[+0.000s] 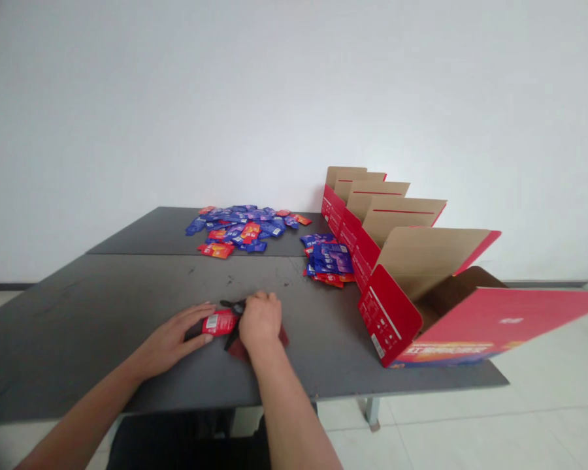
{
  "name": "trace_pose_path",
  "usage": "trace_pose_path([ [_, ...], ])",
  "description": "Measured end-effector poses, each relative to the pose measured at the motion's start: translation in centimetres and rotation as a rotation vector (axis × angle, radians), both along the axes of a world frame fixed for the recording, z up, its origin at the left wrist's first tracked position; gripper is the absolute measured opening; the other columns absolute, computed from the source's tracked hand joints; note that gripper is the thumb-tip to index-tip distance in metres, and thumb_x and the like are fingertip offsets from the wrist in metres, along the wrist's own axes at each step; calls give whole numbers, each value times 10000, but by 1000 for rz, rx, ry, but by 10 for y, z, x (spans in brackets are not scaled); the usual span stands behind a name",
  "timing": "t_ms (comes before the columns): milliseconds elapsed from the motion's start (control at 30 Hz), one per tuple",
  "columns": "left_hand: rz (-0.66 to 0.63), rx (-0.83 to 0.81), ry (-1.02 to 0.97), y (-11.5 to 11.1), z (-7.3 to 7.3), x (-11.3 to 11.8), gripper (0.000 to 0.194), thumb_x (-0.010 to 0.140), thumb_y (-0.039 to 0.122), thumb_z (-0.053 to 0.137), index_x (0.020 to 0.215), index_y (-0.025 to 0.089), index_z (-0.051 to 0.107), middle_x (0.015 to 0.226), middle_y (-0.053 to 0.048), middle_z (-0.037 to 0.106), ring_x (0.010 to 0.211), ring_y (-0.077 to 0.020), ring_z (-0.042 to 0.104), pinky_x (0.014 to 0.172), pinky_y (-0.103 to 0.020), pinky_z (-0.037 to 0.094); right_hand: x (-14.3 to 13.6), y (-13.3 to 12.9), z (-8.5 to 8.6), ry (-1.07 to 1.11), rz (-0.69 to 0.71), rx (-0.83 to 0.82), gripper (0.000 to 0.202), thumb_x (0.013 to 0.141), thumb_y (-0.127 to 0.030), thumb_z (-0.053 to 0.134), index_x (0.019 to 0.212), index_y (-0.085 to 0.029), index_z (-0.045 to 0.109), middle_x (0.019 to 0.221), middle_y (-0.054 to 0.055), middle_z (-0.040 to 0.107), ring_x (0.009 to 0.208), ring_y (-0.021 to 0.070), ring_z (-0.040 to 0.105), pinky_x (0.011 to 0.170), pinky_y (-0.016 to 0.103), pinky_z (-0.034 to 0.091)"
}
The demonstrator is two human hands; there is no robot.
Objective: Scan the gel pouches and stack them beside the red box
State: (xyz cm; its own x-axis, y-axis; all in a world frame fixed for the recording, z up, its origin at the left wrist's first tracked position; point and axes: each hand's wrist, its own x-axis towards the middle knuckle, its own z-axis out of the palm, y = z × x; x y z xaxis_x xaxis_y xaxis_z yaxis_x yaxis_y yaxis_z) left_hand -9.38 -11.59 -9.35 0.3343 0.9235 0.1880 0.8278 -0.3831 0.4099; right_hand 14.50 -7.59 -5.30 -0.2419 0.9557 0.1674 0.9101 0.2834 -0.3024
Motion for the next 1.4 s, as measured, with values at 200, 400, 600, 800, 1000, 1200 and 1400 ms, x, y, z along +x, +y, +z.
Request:
trace_pose_path([
  [200, -4, 39, -14, 3, -5, -3, 548, 935, 496, 651, 1420, 242, 628, 1520, -107, 609, 1425, -329, 538, 1217, -515, 416, 6, 9, 27, 21, 26, 35, 157, 919, -226, 626, 999, -207, 760, 1077, 86, 721, 1041, 247, 588, 907, 340, 422],
  [400, 2, 20, -22, 1, -3, 0, 496, 884, 323, 637, 1372, 236, 667, 1507, -103, 620, 1426, -336, 538, 1220, -525, 414, -49, -20, 9, 27, 198, 24, 243, 981, -188, 506, 1003, -206, 748, 1055, 91, 719, 1018, 254, 588, 850, 349, 436],
  [600, 10, 30, -13, -2, 2, 2, 521, 937, 472, 666, 1402, 237, 643, 1511, -111, 618, 1422, -315, 544, 1215, -514, 419, 24, 19, 7, -69, -40, -50, 199, 917, -147, 600, 1016, -191, 767, 1112, 117, 719, 1058, 257, 596, 905, 343, 418],
  [800, 2, 31, -22, 0, -2, 2, 524, 910, 383, 670, 1413, 241, 634, 1514, -109, 613, 1421, -319, 543, 1222, -516, 412, -15, 0, 21, 23, 116, 46, 165, 935, -221, 607, 1017, -215, 751, 1104, 91, 714, 1057, 259, 580, 915, 350, 418],
  [1000, 23, 5, -58, -1, 1, 4, 574, 875, 296, 660, 1444, 233, 610, 1517, -102, 610, 1428, -318, 537, 1231, -505, 407, -47, -24, 3, 21, 189, 9, 242, 966, -152, 509, 1021, -197, 740, 1080, 89, 715, 1032, 259, 577, 879, 354, 421],
  [1200, 15, 27, -24, -2, -1, 1, 540, 942, 482, 667, 1425, 244, 626, 1528, -105, 603, 1435, -309, 531, 1221, -510, 412, 33, 18, 12, -90, -14, -27, 203, 888, -113, 589, 973, -179, 762, 1085, 109, 719, 1042, 259, 586, 898, 342, 407],
  [1400, -3, 25, -30, 0, 0, 3, 516, 920, 362, 646, 1416, 218, 634, 1517, -120, 608, 1406, -321, 556, 1219, -511, 414, -16, -7, 26, 36, 134, 111, 185, 933, -195, 592, 1042, -215, 741, 1111, 82, 707, 1056, 254, 561, 924, 342, 404],
])
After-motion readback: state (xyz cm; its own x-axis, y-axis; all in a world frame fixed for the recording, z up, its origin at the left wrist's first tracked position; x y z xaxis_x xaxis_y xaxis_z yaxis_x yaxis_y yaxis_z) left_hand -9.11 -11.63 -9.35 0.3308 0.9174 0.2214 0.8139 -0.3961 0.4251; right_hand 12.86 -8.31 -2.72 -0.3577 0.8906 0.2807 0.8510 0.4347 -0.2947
